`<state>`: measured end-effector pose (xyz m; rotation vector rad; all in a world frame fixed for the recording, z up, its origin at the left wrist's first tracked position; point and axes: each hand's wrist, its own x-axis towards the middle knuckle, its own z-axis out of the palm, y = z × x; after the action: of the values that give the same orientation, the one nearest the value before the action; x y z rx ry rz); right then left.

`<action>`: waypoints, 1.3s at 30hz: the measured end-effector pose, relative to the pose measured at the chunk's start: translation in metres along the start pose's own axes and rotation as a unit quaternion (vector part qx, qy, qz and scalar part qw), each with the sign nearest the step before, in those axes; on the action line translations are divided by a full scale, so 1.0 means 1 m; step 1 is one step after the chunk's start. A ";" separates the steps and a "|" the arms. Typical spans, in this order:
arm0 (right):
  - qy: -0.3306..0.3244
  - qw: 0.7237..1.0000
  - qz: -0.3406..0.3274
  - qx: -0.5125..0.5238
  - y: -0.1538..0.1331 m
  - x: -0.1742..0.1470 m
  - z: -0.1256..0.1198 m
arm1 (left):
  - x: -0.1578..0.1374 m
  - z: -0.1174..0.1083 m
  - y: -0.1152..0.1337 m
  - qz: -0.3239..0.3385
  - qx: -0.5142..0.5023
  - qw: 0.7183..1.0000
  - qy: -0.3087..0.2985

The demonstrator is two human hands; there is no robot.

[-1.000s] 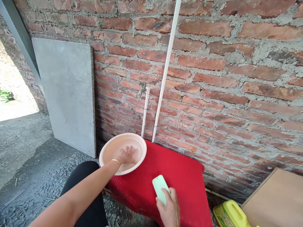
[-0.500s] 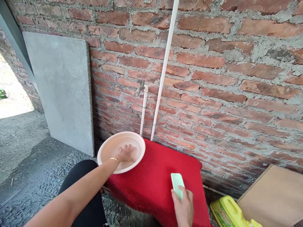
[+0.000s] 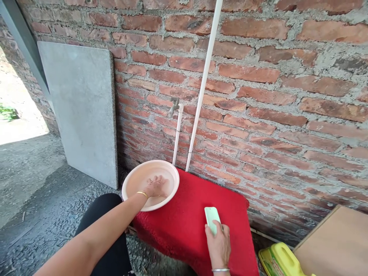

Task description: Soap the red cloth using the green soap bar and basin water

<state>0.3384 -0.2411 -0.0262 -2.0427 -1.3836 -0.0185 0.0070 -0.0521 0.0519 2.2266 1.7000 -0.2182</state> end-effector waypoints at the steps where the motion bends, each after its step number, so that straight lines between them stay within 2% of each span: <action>1: 0.009 1.000 0.018 0.002 0.004 0.004 -0.002 | 0.001 0.000 0.000 0.000 -0.002 1.000 0.000; 4: 0.015 0.999 0.011 0.035 -0.006 0.003 0.003 | 0.002 0.001 0.000 0.002 -0.008 1.000 0.002; 7: -0.016 0.993 -0.088 0.072 -0.041 -0.012 0.025 | 0.002 0.002 -0.001 0.002 -0.008 1.000 0.006; 10: -0.068 0.976 -0.199 0.051 -0.073 -0.027 0.046 | 0.002 0.003 -0.002 0.002 -0.003 1.000 0.006; 12: -0.074 0.973 -0.220 0.012 -0.080 -0.026 0.050 | 0.001 0.003 -0.003 0.003 0.001 1.000 0.005; 14: -0.066 0.981 -0.180 -0.017 -0.071 -0.015 0.043 | 0.000 0.002 -0.002 0.002 0.003 1.000 0.004; 18: -0.016 1.000 0.000 -0.002 -0.022 0.021 0.007 | -0.001 0.001 -0.001 0.000 0.000 1.000 0.002; 20: 0.021 0.998 0.055 0.011 -0.002 0.034 -0.010 | -0.002 0.001 -0.001 0.001 -0.004 1.000 0.002; 22: 0.038 0.995 0.089 0.039 0.006 0.039 -0.017 | -0.001 0.001 -0.001 0.002 -0.006 1.000 0.003; 24: 0.035 0.990 0.115 0.080 -0.001 0.037 -0.012 | 0.000 0.002 -0.002 0.003 -0.006 1.000 0.005; 27: 0.001 0.987 0.078 0.138 -0.033 0.021 0.011 | 0.002 0.004 -0.003 0.005 -0.003 1.000 0.007; 31: -0.100 0.976 -0.077 0.179 -0.080 -0.012 0.041 | 0.003 0.005 -0.004 0.005 0.002 1.000 0.005; 34: -0.148 0.967 -0.146 0.147 -0.089 -0.021 0.045 | 0.003 0.006 -0.004 0.003 0.005 1.000 0.006; 36: -0.128 0.979 -0.123 0.104 -0.076 -0.012 0.037 | 0.003 0.005 -0.004 0.003 0.005 1.000 0.006; 39: -0.056 0.998 -0.005 0.028 -0.032 0.014 0.014 | 0.002 0.004 -0.003 0.006 0.005 1.000 0.006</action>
<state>0.3131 -0.2149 -0.0151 -2.0175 -1.4461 0.1299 0.0051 -0.0511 0.0474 2.2488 1.6955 -0.2122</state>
